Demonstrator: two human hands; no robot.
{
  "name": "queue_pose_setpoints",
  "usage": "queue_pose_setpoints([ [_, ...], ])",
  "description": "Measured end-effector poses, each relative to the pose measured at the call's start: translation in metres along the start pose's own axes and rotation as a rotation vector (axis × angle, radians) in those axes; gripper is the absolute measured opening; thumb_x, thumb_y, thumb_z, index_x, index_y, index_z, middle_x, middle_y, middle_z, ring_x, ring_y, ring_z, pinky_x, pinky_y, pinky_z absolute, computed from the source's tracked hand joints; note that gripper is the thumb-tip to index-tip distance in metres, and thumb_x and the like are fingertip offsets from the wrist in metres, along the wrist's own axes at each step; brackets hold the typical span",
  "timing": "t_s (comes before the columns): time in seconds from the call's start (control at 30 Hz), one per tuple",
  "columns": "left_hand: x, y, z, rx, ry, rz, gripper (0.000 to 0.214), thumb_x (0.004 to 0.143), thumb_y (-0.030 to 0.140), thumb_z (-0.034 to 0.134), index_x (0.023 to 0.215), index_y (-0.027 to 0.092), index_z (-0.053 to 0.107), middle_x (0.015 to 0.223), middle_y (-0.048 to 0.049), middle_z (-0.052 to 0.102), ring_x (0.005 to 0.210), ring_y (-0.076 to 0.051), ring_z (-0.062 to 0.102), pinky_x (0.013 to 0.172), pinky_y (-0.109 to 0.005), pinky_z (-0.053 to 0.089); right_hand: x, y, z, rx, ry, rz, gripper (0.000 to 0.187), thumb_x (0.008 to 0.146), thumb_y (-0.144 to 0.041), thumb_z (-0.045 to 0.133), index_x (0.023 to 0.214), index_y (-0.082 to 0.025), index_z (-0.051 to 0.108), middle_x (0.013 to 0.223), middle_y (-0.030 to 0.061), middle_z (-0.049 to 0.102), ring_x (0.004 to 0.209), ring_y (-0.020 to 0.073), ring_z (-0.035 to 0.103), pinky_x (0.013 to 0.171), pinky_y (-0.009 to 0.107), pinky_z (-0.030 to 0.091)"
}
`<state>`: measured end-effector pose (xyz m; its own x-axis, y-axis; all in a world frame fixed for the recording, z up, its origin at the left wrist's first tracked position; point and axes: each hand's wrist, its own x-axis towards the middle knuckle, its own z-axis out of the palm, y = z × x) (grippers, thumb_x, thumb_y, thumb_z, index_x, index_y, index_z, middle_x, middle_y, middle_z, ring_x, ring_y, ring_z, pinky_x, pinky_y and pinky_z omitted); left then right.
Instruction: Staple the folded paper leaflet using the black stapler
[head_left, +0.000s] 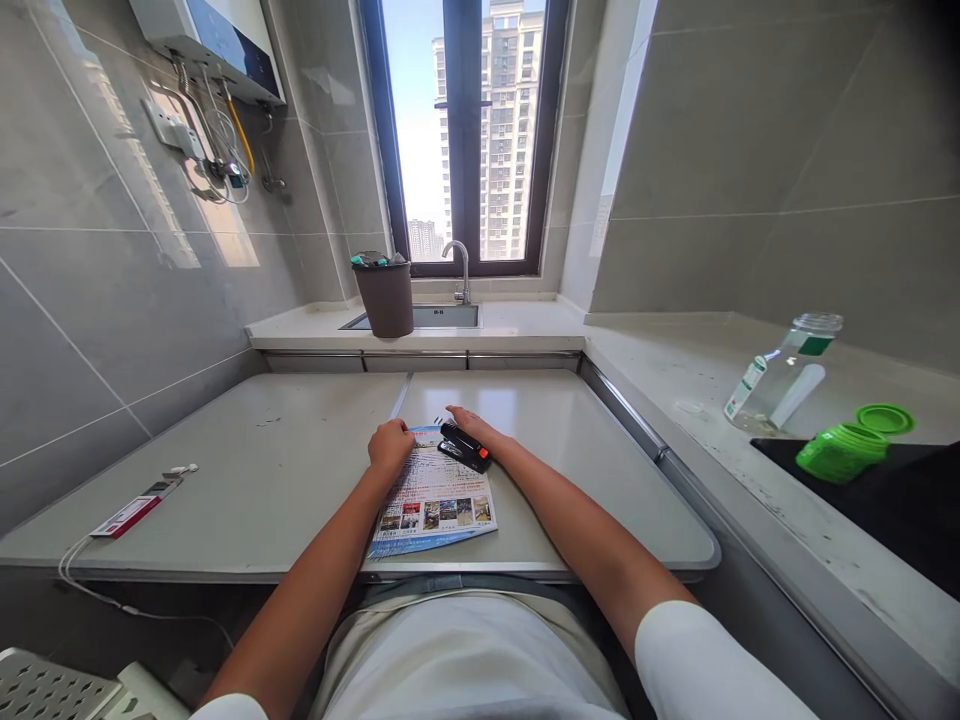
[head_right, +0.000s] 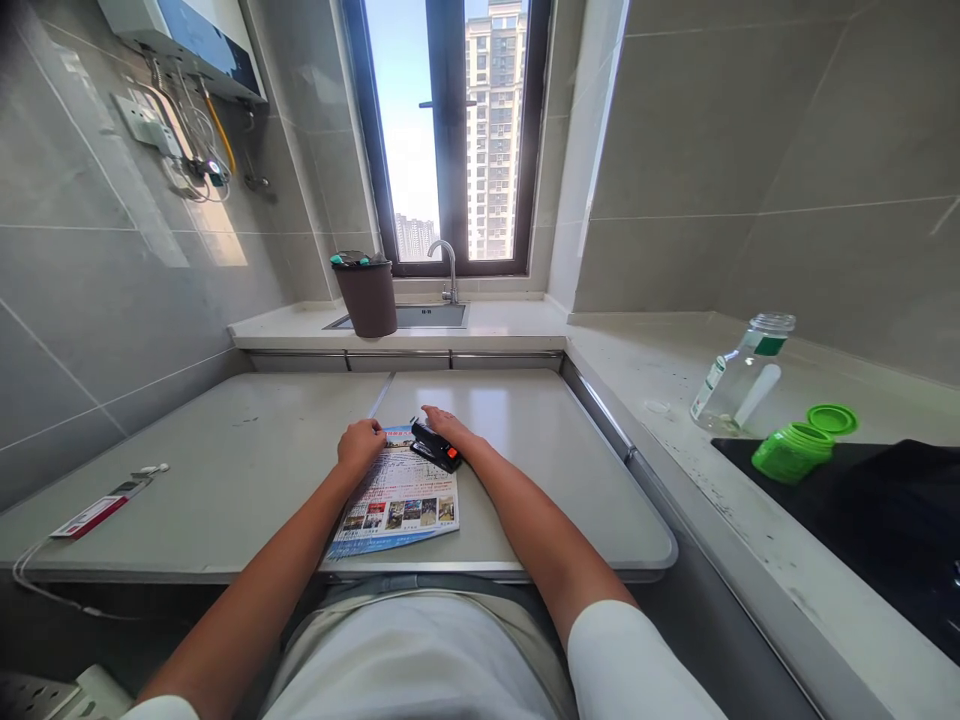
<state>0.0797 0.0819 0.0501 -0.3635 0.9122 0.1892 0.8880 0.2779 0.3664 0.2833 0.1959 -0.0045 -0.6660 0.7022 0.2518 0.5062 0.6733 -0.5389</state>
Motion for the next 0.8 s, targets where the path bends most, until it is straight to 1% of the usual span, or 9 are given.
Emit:
queue_pose_setpoints([
  [0.1,-0.001,0.000,0.002,-0.003,-0.007,0.017,0.026,0.086,0.025,0.056,0.099,0.021,0.078,0.101,-0.0140,0.078,0.094,-0.030,0.073,0.075,-0.034,0.051,-0.007,0.000,-0.017,-0.061,0.113,0.148,0.042,0.097,-0.015,0.040,0.133,-0.017,0.060,0.138,0.0136,0.063,0.128,0.0238,0.057,0.109,0.035,0.041],
  [0.17,-0.001,0.001,0.004,-0.003,-0.016,0.041,0.026,0.086,0.024,0.055,0.098,0.021,0.078,0.102,-0.0138,0.078,0.095,-0.030,0.073,0.075,-0.034,0.051,-0.016,0.004,-0.032,-0.096,0.136,0.240,0.038,0.095,-0.012,0.038,0.116,-0.015,0.069,0.116,0.0124,0.072,0.109,0.0222,0.065,0.096,0.031,0.046],
  [0.23,-0.002,0.002,0.006,-0.001,-0.033,0.052,0.027,0.086,0.024,0.055,0.099,0.020,0.078,0.103,-0.0140,0.078,0.096,-0.030,0.073,0.074,-0.034,0.052,-0.032,0.010,-0.049,-0.118,0.114,0.291,0.030,0.091,-0.012,0.046,0.101,-0.017,0.074,0.100,0.0088,0.075,0.094,0.0203,0.067,0.086,0.027,0.047],
  [0.3,-0.003,0.004,0.007,0.005,-0.044,0.052,0.027,0.086,0.023,0.055,0.099,0.020,0.079,0.103,-0.0142,0.078,0.096,-0.030,0.073,0.075,-0.034,0.052,-0.051,0.018,-0.063,-0.142,0.094,0.334,0.023,0.087,-0.013,0.053,0.092,-0.019,0.075,0.091,0.0057,0.075,0.085,0.0187,0.066,0.080,0.024,0.046],
  [0.37,-0.004,0.006,0.007,0.018,-0.044,0.069,0.028,0.087,0.023,0.054,0.100,0.020,0.079,0.104,-0.0142,0.078,0.097,-0.030,0.073,0.076,-0.033,0.053,-0.073,0.025,-0.076,-0.178,0.114,0.392,0.023,0.086,-0.014,0.056,0.093,-0.020,0.076,0.090,0.0053,0.075,0.084,0.0187,0.066,0.077,0.024,0.045],
  [0.43,-0.004,0.007,0.008,0.036,-0.041,0.100,0.029,0.088,0.022,0.053,0.100,0.020,0.079,0.105,-0.0138,0.078,0.099,-0.029,0.072,0.078,-0.033,0.053,-0.094,0.032,-0.086,-0.220,0.154,0.452,0.024,0.087,-0.016,0.055,0.097,-0.021,0.077,0.094,0.0062,0.076,0.087,0.0199,0.067,0.078,0.024,0.045],
  [0.53,-0.003,0.006,0.009,0.045,-0.049,0.116,0.029,0.088,0.021,0.052,0.100,0.021,0.078,0.105,-0.0133,0.078,0.099,-0.029,0.072,0.079,-0.033,0.053,-0.115,0.042,-0.098,-0.273,0.211,0.544,0.026,0.088,-0.018,0.054,0.100,-0.021,0.076,0.099,0.0086,0.076,0.092,0.0224,0.068,0.079,0.026,0.046],
  [0.67,-0.002,0.005,0.010,0.036,-0.058,0.106,0.029,0.089,0.021,0.051,0.102,0.021,0.077,0.105,-0.0130,0.078,0.098,-0.029,0.073,0.078,-0.033,0.053,-0.126,0.055,-0.107,-0.304,0.253,0.612,0.026,0.088,-0.019,0.055,0.103,-0.021,0.076,0.101,0.0104,0.076,0.095,0.0239,0.069,0.079,0.026,0.046],
  [0.8,-0.003,0.005,0.008,0.039,-0.072,0.109,0.029,0.090,0.021,0.051,0.102,0.021,0.077,0.106,-0.0130,0.078,0.099,-0.029,0.073,0.078,-0.033,0.052,-0.128,0.062,-0.105,-0.307,0.265,0.626,0.030,0.088,-0.020,0.056,0.113,-0.021,0.073,0.100,0.0089,0.076,0.094,0.0224,0.069,0.079,0.026,0.046],
])
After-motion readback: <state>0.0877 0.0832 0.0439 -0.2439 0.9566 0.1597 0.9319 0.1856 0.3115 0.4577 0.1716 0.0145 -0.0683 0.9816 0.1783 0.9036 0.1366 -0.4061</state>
